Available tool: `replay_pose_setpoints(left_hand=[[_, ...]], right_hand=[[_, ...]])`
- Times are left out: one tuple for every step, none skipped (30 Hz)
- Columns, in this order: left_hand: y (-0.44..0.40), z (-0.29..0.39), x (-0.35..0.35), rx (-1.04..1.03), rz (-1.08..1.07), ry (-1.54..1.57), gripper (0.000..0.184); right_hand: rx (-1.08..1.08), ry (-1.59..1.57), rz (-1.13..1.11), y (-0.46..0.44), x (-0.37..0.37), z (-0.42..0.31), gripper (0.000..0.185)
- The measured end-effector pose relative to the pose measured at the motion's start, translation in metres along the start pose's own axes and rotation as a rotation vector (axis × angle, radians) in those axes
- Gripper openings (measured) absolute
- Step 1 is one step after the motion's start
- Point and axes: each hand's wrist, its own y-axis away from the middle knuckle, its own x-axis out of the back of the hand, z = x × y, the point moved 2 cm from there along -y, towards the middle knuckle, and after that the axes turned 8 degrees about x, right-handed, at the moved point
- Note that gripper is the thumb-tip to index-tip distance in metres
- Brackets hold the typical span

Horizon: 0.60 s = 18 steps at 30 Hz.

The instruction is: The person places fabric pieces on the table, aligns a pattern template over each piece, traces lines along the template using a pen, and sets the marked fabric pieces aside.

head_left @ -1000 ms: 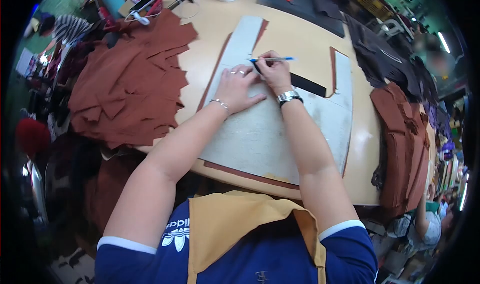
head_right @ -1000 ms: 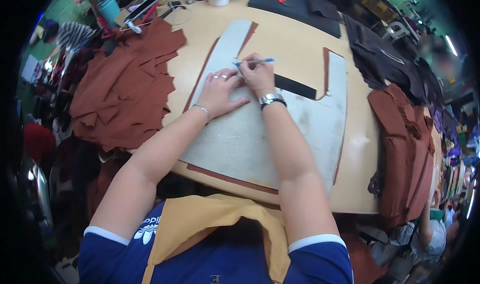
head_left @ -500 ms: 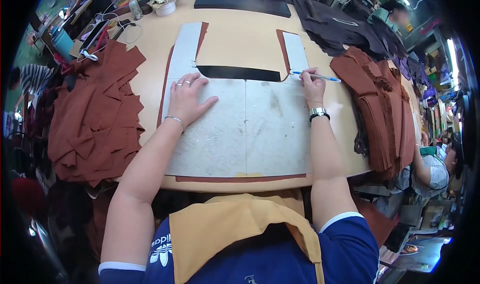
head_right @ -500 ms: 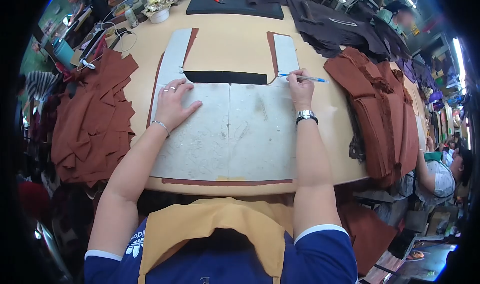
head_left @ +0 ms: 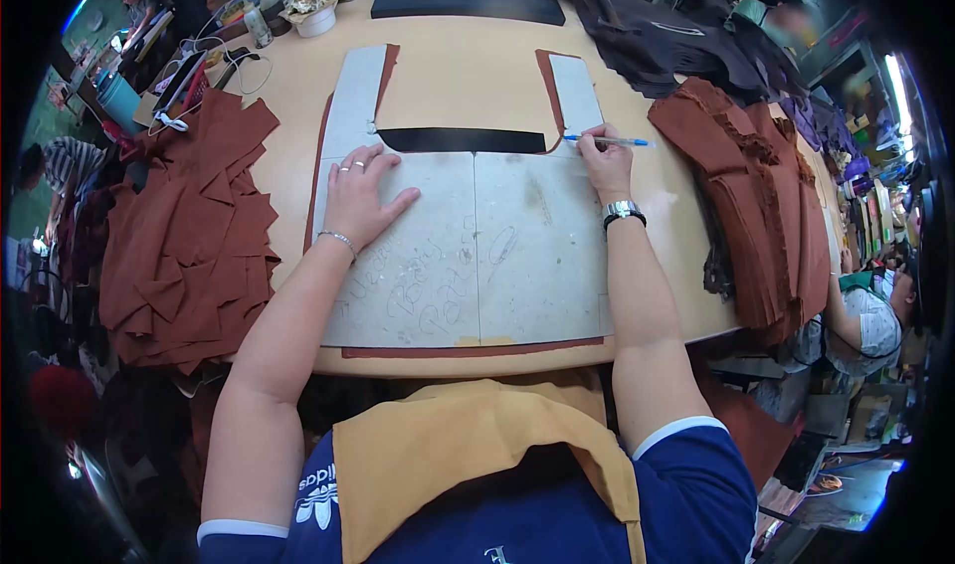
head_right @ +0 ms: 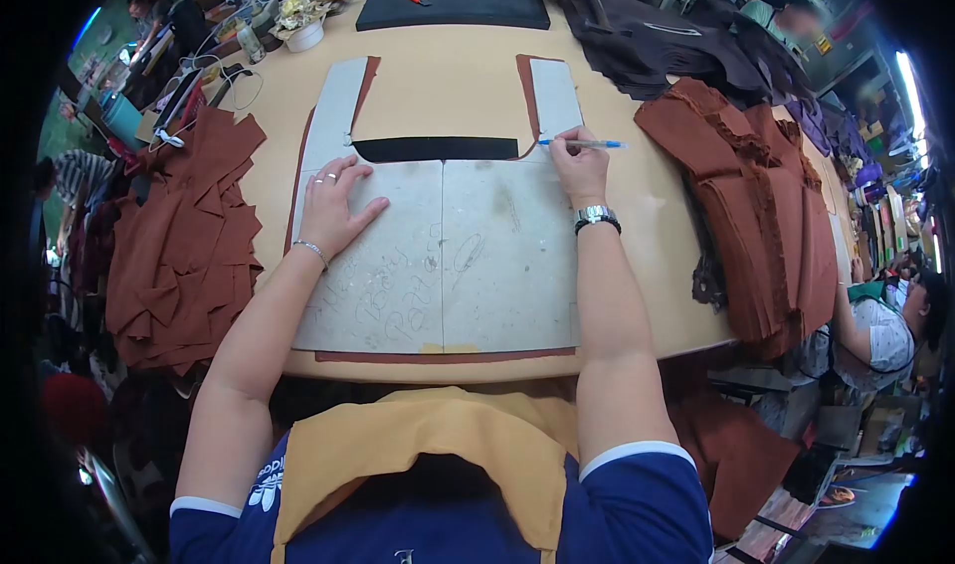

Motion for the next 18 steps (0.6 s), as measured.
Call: replay_pose_setpoints(left_hand=[[0.0,0.0,0.0,-0.006,-0.001,0.005,0.05],[0.0,-0.001,0.0,-0.011,-0.001,0.01,0.05],[-0.001,-0.002,0.0,-0.015,-0.001,0.015,0.05],[-0.001,-0.003,-0.001,-0.006,-0.01,0.023,0.051],[-0.002,-0.004,-0.002,0.004,-0.019,0.032,0.052],[-0.001,-0.005,-0.003,0.012,-0.027,0.041,0.052],[-0.001,-0.005,-0.002,0.009,-0.023,0.035,0.052],[-0.001,-0.003,-0.001,0.003,-0.015,0.028,0.051],[-0.001,-0.002,0.0,-0.002,-0.008,0.021,0.051],[0.0,-0.002,0.0,0.001,-0.005,0.021,0.051],[0.001,-0.002,-0.001,0.005,-0.004,0.022,0.051],[0.002,-0.001,-0.001,0.01,-0.004,0.023,0.051],[0.004,0.001,0.0,0.034,-0.042,0.024,0.053],[0.008,0.005,0.002,0.061,-0.078,0.026,0.055],[0.013,0.009,0.003,0.091,-0.116,0.026,0.057],[0.019,0.014,0.004,0.105,-0.124,0.015,0.058],[0.026,0.02,0.005,0.119,-0.134,0.002,0.06],[0.033,0.026,0.005,0.132,-0.146,-0.011,0.061]], right_hand=[[0.003,0.01,-0.007,0.0,0.0,0.0,0.012],[0.007,0.02,-0.014,0.0,0.001,0.0,0.012],[0.01,0.03,-0.022,-0.001,0.001,0.001,0.012],[0.004,0.026,-0.022,-0.001,0.001,0.001,0.012],[-0.001,0.023,-0.022,-0.001,0.001,0.0,0.011],[-0.007,0.019,-0.021,-0.001,0.002,0.0,0.011],[-0.038,-0.032,-0.011,-0.001,0.003,0.002,0.012],[-0.065,-0.084,0.0,-0.002,0.007,0.004,0.012],[-0.094,-0.136,0.012,-0.003,0.011,0.005,0.013],[-0.164,-0.25,0.062,-0.001,0.017,0.0,0.014],[-0.237,-0.363,0.111,0.007,0.027,-0.012,0.016],[-0.311,-0.475,0.16,0.016,0.038,-0.024,0.017],[-0.32,-0.381,0.14,0.027,0.05,-0.033,0.018],[-0.327,-0.286,0.118,0.041,0.064,-0.042,0.02],[-0.286,-0.116,0.048,0.055,0.078,-0.051,0.021],[-0.243,0.053,-0.023,0.07,0.09,-0.058,0.022],[-0.189,0.216,-0.108,0.086,0.104,-0.061,0.025],[-0.134,0.379,-0.193,0.098,0.113,-0.063,0.028]])
